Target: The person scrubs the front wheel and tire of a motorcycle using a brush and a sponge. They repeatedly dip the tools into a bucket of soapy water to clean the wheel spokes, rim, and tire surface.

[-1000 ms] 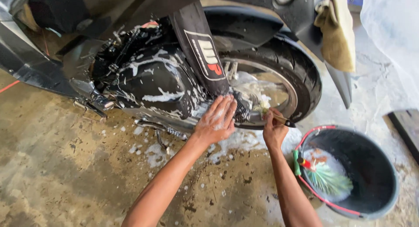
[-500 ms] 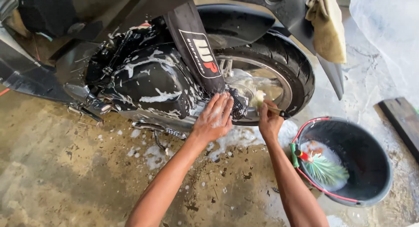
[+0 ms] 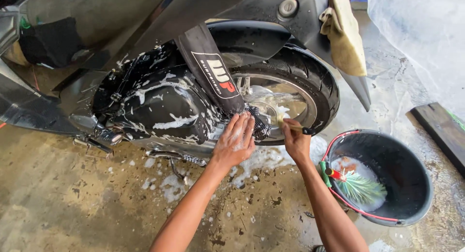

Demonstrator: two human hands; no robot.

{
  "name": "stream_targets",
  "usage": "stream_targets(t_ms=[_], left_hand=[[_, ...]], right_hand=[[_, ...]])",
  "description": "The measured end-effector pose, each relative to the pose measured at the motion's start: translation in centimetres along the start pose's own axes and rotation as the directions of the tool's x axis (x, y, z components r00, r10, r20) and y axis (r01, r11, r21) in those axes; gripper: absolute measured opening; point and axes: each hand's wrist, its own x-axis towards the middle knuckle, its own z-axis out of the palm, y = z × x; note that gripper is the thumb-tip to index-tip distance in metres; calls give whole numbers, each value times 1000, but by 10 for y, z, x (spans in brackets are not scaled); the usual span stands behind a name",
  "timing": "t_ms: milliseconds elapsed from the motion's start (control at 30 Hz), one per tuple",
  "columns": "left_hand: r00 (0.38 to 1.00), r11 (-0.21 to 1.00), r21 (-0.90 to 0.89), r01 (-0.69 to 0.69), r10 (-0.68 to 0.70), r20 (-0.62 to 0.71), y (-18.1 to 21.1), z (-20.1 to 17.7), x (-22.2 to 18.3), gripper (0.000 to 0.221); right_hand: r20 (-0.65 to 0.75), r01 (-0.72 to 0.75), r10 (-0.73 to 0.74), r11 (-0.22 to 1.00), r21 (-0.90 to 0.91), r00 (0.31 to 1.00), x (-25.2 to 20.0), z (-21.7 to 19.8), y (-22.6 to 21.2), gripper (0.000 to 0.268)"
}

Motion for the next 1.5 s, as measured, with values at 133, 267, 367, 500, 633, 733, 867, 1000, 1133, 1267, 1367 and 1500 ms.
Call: stream_targets(t_ms=[133, 267, 367, 500, 633, 733, 867, 1000, 1133, 1267, 1367, 1500], left_hand=[[995, 1000, 16, 2, 0, -96, 1, 0, 1, 57], [980, 1000, -7, -13, 12, -200, 3, 3, 1, 55], [989, 1000, -2, -5, 4, -151, 4, 3, -2, 57], [994, 999, 35, 15, -11, -108, 8, 7, -3, 59], [996, 996, 16, 85, -85, -28, 29, 1, 1, 58], [989, 994, -86, 74, -84, -121, 57, 9, 7, 72], [926, 964, -95, -249, 208, -315, 95, 25, 21, 44], [965, 863, -435, -257, 203, -168, 149, 97, 9, 44], [964, 722, -685, 92, 109, 245, 194, 113, 36, 50], [784, 471, -695, 544, 10, 621, 231, 146, 61, 53], [622, 335, -607, 721, 73, 779, 240, 163, 80, 72], [537, 181, -586, 790, 257, 804, 241, 180, 83, 93]], right_hand=[[14, -57, 56, 989, 135, 998, 18, 2, -36, 21], [127, 171, -170, 985, 9, 977, 50, 11, -65, 18], [140, 193, -178, 976, -100, 974, 39, 9, -28, 19], [114, -4, 29, 977, -215, 993, 11, -5, -24, 20], [217, -63, 121, 964, -259, 969, 28, -26, -60, 19], [493, -29, 184, 952, -305, 850, 42, -66, -74, 28], [477, -187, 386, 892, -411, 790, 59, -154, -69, 33], [189, -245, 583, 583, -774, 790, 56, -227, -8, 53], [121, -294, 707, 435, -851, 697, 27, -258, 63, 52], [155, -571, 833, 487, -661, 531, -7, -270, 105, 50], [369, -470, 798, 586, -660, 477, -13, -257, 98, 52], [871, -123, 333, 943, -309, 363, -45, -281, 183, 42]])
